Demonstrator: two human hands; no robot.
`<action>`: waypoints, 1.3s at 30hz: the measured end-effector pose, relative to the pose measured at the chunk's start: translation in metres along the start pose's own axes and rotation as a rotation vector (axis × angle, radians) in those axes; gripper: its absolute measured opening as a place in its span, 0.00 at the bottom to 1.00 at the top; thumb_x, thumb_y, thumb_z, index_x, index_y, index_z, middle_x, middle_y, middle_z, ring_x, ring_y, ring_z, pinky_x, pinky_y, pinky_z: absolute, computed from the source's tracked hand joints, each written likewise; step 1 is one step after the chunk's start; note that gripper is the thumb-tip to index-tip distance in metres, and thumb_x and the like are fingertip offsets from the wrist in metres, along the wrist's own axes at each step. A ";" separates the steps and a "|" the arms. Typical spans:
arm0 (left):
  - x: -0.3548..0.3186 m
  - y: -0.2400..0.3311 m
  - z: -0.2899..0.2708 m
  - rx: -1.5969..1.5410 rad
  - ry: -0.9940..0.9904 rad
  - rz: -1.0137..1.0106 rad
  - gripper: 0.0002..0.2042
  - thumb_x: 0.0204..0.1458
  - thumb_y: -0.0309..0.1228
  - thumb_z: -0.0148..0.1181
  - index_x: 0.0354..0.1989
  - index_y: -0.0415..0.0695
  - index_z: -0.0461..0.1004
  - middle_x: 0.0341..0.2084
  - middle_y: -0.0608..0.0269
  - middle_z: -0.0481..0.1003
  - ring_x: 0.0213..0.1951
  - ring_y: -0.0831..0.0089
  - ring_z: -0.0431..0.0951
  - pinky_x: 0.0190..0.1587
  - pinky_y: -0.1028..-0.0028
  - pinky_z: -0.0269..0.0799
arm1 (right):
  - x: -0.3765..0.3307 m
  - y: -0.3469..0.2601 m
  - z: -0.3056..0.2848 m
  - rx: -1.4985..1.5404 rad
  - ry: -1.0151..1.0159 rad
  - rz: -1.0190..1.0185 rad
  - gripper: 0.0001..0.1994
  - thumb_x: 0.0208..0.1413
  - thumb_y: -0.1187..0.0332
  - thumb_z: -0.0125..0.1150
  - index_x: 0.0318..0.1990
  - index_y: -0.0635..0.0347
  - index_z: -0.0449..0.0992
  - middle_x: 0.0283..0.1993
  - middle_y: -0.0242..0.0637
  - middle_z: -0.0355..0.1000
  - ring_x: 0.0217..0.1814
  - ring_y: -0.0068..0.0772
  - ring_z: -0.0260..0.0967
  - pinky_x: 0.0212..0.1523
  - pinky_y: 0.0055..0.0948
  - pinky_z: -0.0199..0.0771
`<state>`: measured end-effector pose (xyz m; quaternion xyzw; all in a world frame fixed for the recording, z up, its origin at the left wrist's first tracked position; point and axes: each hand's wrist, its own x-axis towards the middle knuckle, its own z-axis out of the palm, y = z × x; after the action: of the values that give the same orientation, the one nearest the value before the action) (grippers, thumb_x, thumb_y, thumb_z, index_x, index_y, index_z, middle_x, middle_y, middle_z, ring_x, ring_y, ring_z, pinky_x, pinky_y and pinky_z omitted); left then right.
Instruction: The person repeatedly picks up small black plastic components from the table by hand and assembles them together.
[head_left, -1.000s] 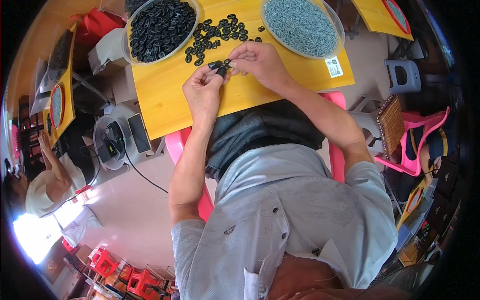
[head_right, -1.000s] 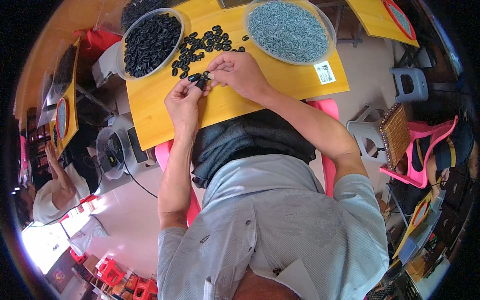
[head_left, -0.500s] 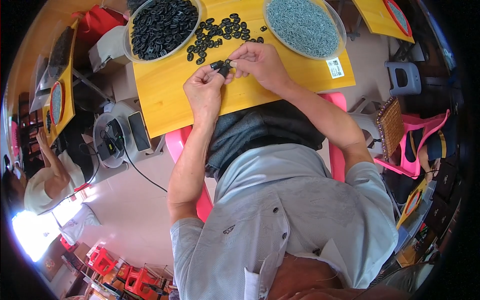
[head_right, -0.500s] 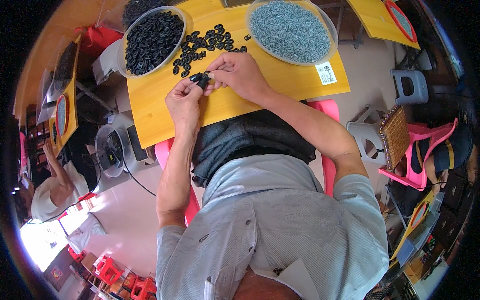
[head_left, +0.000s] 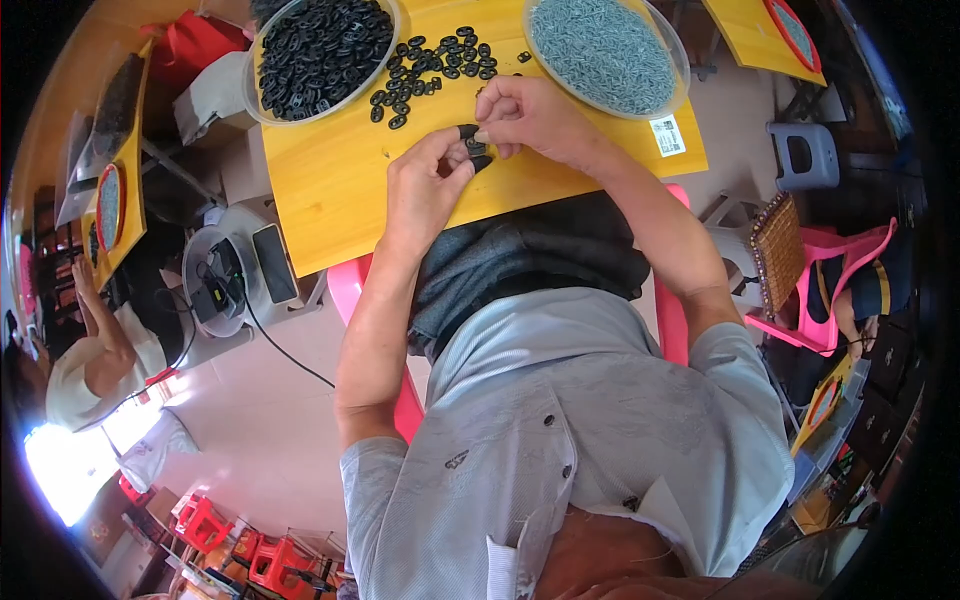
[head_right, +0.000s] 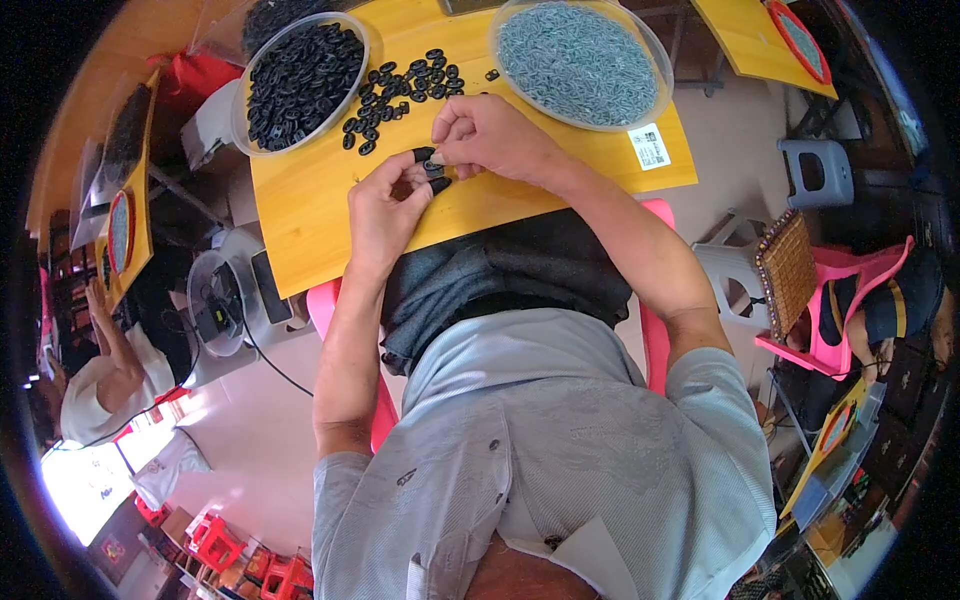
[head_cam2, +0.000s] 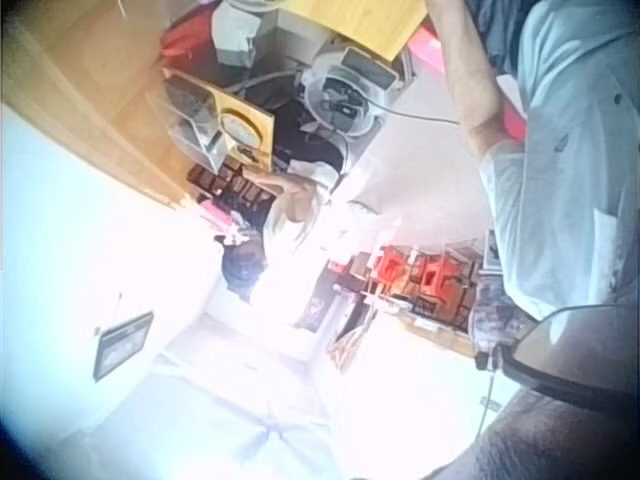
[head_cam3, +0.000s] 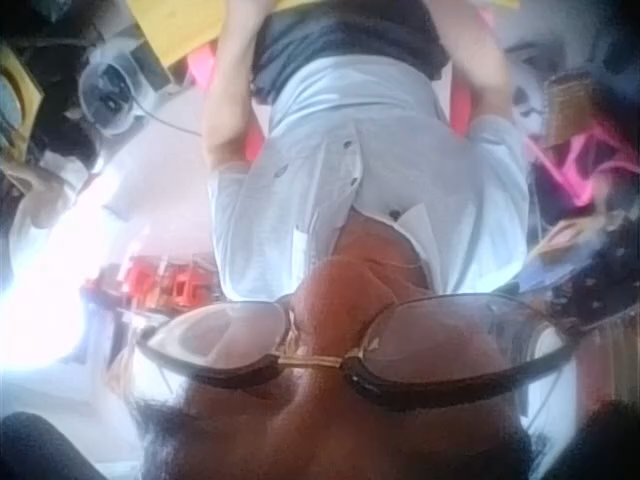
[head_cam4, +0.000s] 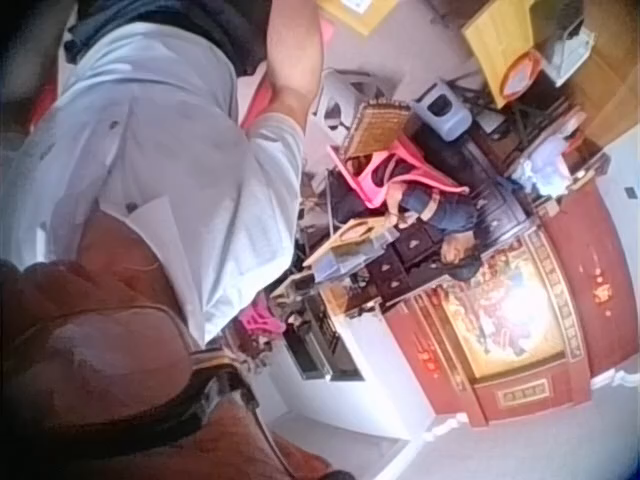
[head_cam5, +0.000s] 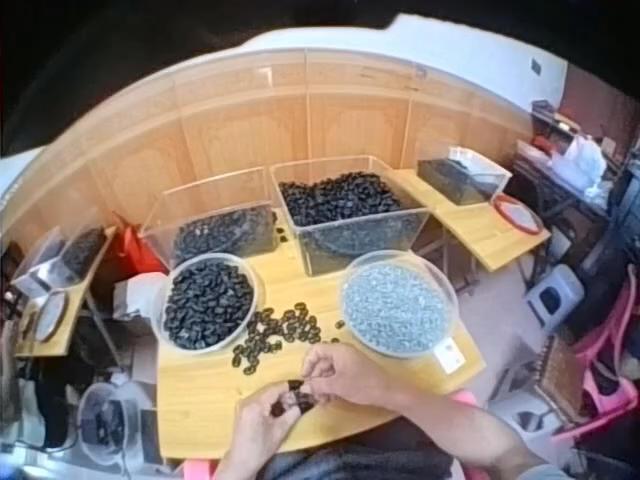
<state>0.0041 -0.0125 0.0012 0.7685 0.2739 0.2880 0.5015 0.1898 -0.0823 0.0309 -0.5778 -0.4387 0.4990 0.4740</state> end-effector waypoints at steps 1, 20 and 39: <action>0.000 0.002 0.000 0.000 0.001 0.000 0.14 0.45 0.16 0.64 0.42 0.37 0.77 0.27 0.62 0.77 0.29 0.78 0.77 0.34 0.78 0.73 | 0.000 0.000 0.000 0.000 0.000 0.000 0.08 0.51 0.74 0.63 0.37 0.66 0.72 0.25 0.32 0.72 0.23 0.21 0.71 0.25 0.20 0.69; -0.005 0.006 -0.010 0.151 0.051 0.138 0.06 0.44 0.21 0.65 0.30 0.36 0.75 0.19 0.58 0.75 0.21 0.72 0.75 0.27 0.73 0.71 | -0.003 -0.003 0.009 0.017 -0.081 0.063 0.05 0.52 0.77 0.63 0.32 0.61 0.71 0.24 0.28 0.71 0.24 0.17 0.69 0.26 0.17 0.67; -0.005 0.008 -0.010 0.214 -0.125 0.142 0.08 0.43 0.27 0.65 0.28 0.36 0.75 0.22 0.55 0.75 0.27 0.59 0.77 0.33 0.66 0.73 | 0.081 -0.083 0.020 -0.042 0.257 -0.422 0.05 0.55 0.74 0.58 0.36 0.64 0.78 0.27 0.31 0.75 0.29 0.18 0.72 0.30 0.22 0.70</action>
<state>-0.0051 -0.0127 0.0105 0.8514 0.2162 0.2434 0.4112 0.1770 0.0133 0.0989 -0.5418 -0.4959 0.3023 0.6076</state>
